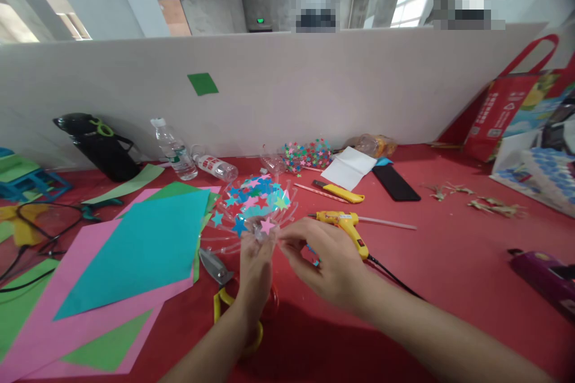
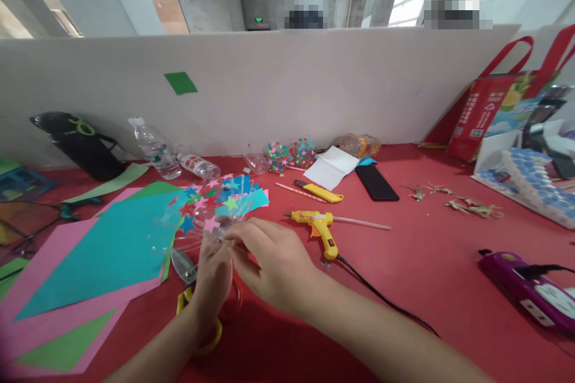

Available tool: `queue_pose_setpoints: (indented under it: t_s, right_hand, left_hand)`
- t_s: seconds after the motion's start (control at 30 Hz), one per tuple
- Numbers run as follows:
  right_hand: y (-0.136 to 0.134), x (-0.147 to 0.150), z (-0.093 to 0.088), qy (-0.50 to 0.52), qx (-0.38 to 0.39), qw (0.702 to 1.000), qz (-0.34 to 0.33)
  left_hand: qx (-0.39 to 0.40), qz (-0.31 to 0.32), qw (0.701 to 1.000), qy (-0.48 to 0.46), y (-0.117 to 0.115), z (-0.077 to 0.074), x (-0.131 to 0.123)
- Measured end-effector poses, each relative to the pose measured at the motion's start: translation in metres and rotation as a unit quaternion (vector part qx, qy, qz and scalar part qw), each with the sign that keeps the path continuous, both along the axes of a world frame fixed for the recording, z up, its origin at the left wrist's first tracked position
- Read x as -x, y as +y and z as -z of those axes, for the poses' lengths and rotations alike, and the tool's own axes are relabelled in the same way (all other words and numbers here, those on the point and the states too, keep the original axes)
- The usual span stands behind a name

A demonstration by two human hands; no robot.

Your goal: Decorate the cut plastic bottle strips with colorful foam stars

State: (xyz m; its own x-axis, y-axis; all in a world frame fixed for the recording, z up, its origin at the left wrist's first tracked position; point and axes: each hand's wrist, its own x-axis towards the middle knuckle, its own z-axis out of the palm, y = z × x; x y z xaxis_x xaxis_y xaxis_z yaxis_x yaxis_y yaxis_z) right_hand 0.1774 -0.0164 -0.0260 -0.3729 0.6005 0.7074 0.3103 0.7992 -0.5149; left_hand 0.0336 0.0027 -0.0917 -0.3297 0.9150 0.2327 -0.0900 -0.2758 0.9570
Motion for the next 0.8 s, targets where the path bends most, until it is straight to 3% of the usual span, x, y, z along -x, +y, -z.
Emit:
queue_pose_setpoints:
  t_s: [0.5,0.8]
  right_hand:
    - [0.002,0.001,-0.001,0.016,-0.016,1.000,-0.005]
    - [0.002,-0.003,-0.004,0.012,-0.038,0.999,-0.019]
  left_hand:
    - [0.036,0.033,0.998,-0.031,-0.001,-0.011,-0.003]
    - [0.023,0.019,0.999,0.027,-0.001,-0.003,0.001]
